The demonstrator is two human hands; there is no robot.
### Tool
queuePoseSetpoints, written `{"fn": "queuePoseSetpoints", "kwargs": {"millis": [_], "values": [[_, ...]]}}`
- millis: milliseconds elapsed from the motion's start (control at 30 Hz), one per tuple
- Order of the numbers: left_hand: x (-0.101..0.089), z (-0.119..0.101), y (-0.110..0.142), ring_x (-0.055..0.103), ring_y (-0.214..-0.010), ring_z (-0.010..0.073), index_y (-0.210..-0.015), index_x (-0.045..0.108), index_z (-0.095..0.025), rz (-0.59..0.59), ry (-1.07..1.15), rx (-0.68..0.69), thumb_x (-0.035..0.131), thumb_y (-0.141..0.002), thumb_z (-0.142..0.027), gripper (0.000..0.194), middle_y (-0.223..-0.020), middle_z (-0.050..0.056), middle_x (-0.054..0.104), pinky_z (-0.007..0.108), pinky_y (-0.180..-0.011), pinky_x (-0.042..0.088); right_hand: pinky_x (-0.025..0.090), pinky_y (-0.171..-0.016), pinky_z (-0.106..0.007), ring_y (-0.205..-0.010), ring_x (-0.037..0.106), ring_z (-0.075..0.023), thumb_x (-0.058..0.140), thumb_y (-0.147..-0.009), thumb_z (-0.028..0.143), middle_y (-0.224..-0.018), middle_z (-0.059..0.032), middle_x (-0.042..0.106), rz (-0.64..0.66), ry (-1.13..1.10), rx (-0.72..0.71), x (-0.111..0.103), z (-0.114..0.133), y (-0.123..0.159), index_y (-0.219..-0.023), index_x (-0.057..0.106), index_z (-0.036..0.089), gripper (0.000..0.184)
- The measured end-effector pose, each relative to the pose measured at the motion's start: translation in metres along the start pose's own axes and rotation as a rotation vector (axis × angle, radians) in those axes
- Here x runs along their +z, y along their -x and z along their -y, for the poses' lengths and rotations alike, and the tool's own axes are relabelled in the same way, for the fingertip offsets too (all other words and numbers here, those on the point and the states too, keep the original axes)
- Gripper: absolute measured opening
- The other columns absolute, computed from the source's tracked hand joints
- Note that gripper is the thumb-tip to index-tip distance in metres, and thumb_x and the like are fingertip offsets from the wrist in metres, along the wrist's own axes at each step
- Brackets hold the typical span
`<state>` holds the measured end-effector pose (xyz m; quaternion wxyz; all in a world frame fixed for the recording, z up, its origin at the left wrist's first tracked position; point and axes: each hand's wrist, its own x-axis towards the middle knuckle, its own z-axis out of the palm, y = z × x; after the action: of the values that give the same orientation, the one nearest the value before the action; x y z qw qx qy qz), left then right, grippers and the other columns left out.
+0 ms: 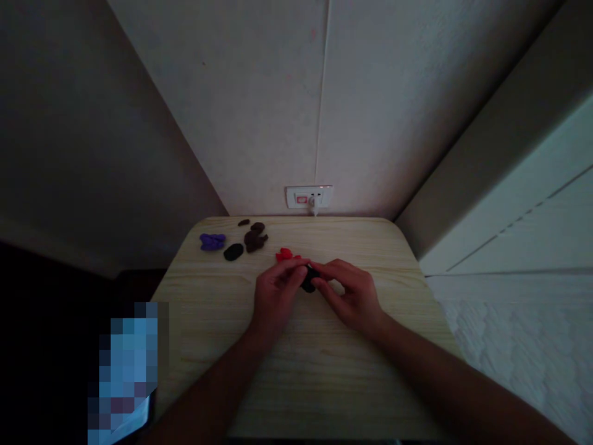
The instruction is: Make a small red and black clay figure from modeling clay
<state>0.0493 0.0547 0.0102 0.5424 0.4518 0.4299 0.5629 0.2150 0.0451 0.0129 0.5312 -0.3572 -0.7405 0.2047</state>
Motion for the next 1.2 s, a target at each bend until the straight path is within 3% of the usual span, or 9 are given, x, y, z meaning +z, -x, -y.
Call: {"fn": "queuePoseSetpoints", "kwargs": {"millis": [333, 600, 767, 867, 1000, 1200], "values": [[-0.0016, -0.0034, 0.0016, 0.073, -0.072, 0.0190, -0.083, 0.084, -0.021, -0.008, -0.064, -0.007, 0.084, -0.076, -0.027, 0.009, -0.081, 0.005, 0.081, 0.033, -0.074, 0.059, 0.058, -0.069, -0.029, -0.078, 0.068, -0.0166, 0.062, -0.098, 0.016, -0.089, -0.0066, 0.072, 0.035, -0.030, 0.035, -0.0018, 0.0031, -0.0006, -0.118, 0.077, 0.024, 0.026], [0.0026, 0.0038, 0.0005, 0.073, -0.084, 0.0172, -0.085, 0.081, -0.019, -0.111, 0.061, -0.005, 0.086, -0.075, -0.029, 0.016, -0.092, 0.005, 0.080, 0.029, -0.079, 0.058, 0.057, -0.074, -0.033, -0.077, 0.063, -0.0174, 0.070, -0.094, 0.020, -0.083, -0.0023, 0.067, -0.003, 0.021, 0.001, 0.0014, -0.0001, 0.0000, -0.142, 0.060, 0.025, 0.049], [0.0031, 0.0008, 0.0008, 0.072, -0.080, 0.0164, -0.092, 0.078, -0.018, -0.008, 0.127, -0.061, 0.086, -0.074, -0.026, 0.022, -0.090, 0.004, 0.078, 0.028, -0.076, 0.058, 0.056, -0.075, -0.033, -0.083, 0.065, -0.0177, 0.063, -0.097, 0.013, -0.093, -0.0061, 0.069, 0.001, -0.014, 0.027, 0.0003, -0.0007, -0.0008, -0.130, 0.069, 0.025, 0.036], [0.0026, -0.0022, 0.0013, 0.072, -0.075, 0.0164, -0.090, 0.079, -0.017, 0.051, 0.057, -0.059, 0.083, -0.075, -0.025, 0.018, -0.083, 0.004, 0.078, 0.028, -0.074, 0.058, 0.056, -0.073, -0.033, -0.084, 0.064, -0.0182, 0.060, -0.098, 0.013, -0.093, -0.0070, 0.067, 0.037, -0.037, 0.036, -0.0006, -0.0008, -0.0012, -0.128, 0.072, 0.025, 0.034], [0.0015, -0.0001, 0.0008, 0.071, -0.074, 0.0167, -0.085, 0.081, -0.016, 0.058, -0.008, -0.052, 0.083, -0.076, -0.029, 0.015, -0.082, 0.005, 0.079, 0.029, -0.076, 0.057, 0.054, -0.070, -0.032, -0.081, 0.062, -0.0178, 0.058, -0.100, 0.015, -0.090, -0.0063, 0.065, 0.046, -0.051, 0.051, -0.0019, -0.0025, -0.0014, -0.130, 0.071, 0.026, 0.034], [-0.0003, 0.0057, 0.0000, 0.070, -0.073, 0.0168, -0.088, 0.082, -0.017, 0.078, 0.070, -0.091, 0.082, -0.079, -0.032, 0.018, -0.081, 0.005, 0.079, 0.029, -0.074, 0.055, 0.055, -0.071, -0.031, -0.078, 0.065, -0.0169, 0.068, -0.095, 0.016, -0.087, -0.0047, 0.069, -0.003, -0.083, 0.063, -0.0020, -0.0016, -0.0016, -0.126, 0.074, 0.026, 0.033]]}}
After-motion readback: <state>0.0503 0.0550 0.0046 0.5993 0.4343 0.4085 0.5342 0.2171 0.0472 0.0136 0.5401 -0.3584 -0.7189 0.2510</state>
